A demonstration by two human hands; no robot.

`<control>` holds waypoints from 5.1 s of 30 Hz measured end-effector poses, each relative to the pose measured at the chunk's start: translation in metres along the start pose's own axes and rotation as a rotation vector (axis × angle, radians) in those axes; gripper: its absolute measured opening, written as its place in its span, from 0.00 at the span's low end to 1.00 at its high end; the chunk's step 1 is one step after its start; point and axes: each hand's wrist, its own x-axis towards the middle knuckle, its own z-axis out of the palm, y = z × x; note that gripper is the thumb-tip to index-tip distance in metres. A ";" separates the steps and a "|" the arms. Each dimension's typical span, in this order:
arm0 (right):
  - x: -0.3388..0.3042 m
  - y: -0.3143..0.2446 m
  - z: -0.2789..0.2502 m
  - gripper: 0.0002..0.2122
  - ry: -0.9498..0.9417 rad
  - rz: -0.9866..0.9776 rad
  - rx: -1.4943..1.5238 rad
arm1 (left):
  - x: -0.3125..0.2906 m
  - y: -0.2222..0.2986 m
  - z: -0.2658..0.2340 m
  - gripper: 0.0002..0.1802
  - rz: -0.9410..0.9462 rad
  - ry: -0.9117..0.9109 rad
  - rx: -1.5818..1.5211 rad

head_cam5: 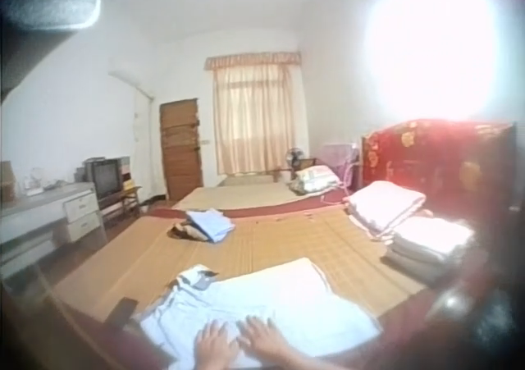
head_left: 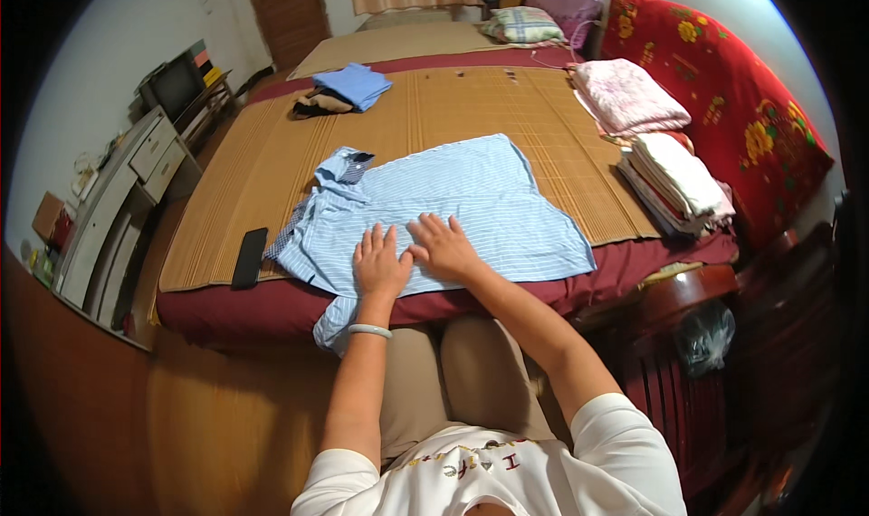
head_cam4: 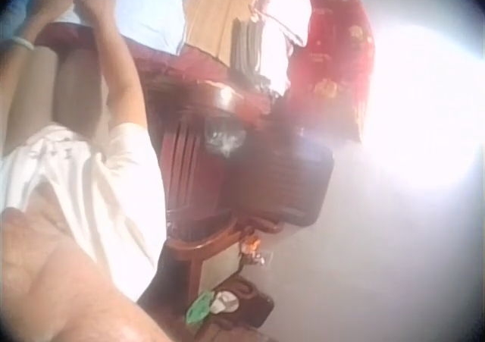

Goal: Folding a blue and white striped shirt on a bed.

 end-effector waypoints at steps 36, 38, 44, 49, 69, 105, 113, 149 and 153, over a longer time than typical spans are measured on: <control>-0.179 0.138 -0.168 0.09 0.219 0.116 -0.103 | -0.007 -0.155 -0.061 0.18 0.176 0.064 0.070; -0.168 0.149 -0.177 0.06 0.174 0.356 -0.201 | 0.005 -0.158 -0.066 0.13 0.141 0.135 0.076; -0.100 0.163 -0.265 0.13 0.442 0.406 -0.051 | 0.055 -0.117 -0.143 0.12 0.055 0.322 0.019; -0.018 0.125 -0.354 0.14 0.601 0.409 0.094 | 0.088 -0.119 -0.231 0.14 0.040 0.643 -0.290; -0.009 0.136 -0.475 0.09 0.841 0.144 0.565 | 0.132 -0.091 -0.400 0.18 0.213 0.657 -0.394; 0.055 0.311 -0.134 0.17 0.349 0.942 -0.038 | 0.237 -0.157 -0.013 0.22 -0.161 -0.092 -0.115; 0.079 0.357 -0.126 0.18 0.248 0.647 -0.356 | 0.273 -0.168 0.010 0.24 -0.179 -0.062 -0.064; 0.069 0.268 -0.082 0.33 -0.207 0.628 -0.326 | 0.204 -0.085 0.054 0.40 -0.219 -0.236 0.157; 0.057 0.286 -0.086 0.32 -0.206 0.688 -0.375 | 0.205 -0.074 0.059 0.40 -0.217 -0.166 0.134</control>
